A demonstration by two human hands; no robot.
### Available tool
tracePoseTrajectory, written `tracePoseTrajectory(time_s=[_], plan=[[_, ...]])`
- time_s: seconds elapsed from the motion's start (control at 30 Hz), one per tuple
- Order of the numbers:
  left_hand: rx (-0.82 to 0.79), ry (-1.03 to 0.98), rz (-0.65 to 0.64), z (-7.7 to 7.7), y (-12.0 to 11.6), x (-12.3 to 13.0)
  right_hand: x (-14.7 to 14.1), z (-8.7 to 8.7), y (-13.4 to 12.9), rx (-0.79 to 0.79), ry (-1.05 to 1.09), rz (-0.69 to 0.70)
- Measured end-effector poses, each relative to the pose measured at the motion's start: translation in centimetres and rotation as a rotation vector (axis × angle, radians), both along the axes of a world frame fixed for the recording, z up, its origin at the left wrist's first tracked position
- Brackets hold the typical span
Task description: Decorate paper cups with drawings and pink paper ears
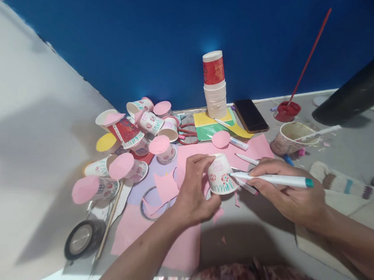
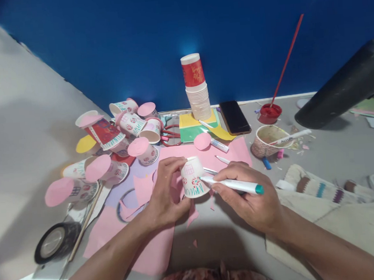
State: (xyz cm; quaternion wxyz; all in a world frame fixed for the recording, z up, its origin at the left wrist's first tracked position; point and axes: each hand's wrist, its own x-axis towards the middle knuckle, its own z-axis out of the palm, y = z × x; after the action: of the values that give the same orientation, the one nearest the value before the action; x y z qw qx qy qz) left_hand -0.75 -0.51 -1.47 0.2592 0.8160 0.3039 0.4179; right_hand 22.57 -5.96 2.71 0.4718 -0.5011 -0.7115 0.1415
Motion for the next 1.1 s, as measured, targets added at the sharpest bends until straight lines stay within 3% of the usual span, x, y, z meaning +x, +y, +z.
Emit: tracePoseTrajectory(time_s=[0.27, 0.5, 1.1], plan=[[0.004, 0.017, 0.005, -0.01, -0.02, 0.0, 0.14, 0.06, -0.09, -0.007, 0.039, 0.006], [0.01, 0.031, 0.006, -0.15, -0.1, 0.02, -0.22, 0.19, 0.15, 0.094, -0.025, 0.04], [0.012, 0.082, 0.004, -0.05, -0.27, 0.1, -0.22, 0.11, 0.19, 0.099, -0.029, 0.101]])
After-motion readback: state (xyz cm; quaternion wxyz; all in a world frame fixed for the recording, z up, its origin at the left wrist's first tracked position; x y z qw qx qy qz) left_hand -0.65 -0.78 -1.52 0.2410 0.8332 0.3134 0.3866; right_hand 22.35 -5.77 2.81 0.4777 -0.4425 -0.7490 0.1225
